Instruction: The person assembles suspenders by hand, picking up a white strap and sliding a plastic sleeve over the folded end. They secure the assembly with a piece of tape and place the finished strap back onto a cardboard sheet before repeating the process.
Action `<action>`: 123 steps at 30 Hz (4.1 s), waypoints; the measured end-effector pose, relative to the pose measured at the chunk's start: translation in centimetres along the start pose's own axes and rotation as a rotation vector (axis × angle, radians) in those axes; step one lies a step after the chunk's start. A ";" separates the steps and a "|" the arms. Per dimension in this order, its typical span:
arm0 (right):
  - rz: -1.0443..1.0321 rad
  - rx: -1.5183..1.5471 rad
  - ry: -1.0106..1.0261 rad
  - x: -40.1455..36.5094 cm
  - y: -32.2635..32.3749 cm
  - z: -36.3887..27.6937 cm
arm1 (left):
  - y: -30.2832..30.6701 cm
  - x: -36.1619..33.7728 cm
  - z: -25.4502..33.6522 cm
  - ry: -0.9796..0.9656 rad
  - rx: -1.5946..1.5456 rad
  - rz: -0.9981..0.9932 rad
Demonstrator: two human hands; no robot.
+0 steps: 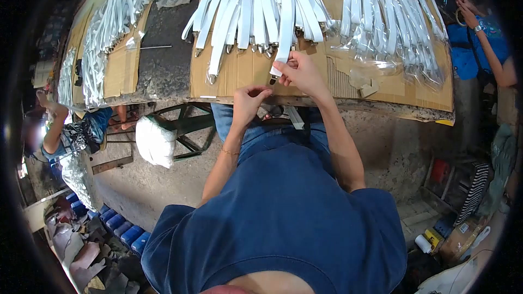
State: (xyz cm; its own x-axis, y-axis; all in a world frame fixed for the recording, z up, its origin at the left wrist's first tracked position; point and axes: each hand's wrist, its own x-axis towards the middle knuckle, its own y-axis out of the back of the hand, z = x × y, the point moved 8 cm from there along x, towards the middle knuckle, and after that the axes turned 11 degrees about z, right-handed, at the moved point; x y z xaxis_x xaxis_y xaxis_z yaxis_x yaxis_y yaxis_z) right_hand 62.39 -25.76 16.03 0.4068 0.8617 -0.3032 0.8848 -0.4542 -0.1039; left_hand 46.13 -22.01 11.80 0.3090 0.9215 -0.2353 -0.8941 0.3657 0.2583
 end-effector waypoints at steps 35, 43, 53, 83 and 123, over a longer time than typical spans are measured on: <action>-0.104 -0.132 -0.005 0.5 -1.3 -0.9 | 0.2 -0.7 0.8 -0.004 0.002 -0.028; -0.137 -0.152 -0.008 0.6 -1.4 -0.9 | 0.2 -0.7 0.7 -0.003 0.002 -0.013; -0.091 -0.199 -0.003 0.5 -1.0 -1.0 | 0.5 -0.9 1.0 -0.012 -0.037 0.024; -0.116 -0.232 -0.014 0.7 -0.9 -0.5 | 0.5 -1.1 0.8 -0.124 -0.024 0.099; -0.098 -0.289 0.088 0.5 -1.4 -0.6 | -0.2 -1.1 0.6 -0.098 -0.074 0.043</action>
State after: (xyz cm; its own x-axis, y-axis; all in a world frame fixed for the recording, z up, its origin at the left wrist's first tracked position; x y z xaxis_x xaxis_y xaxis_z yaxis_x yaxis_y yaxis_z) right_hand 61.49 -24.55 16.54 0.3229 0.9204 -0.2205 0.9437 -0.2956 0.1483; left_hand 46.12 -22.98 12.57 0.2970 0.9457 -0.1321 -0.9275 0.3186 0.1954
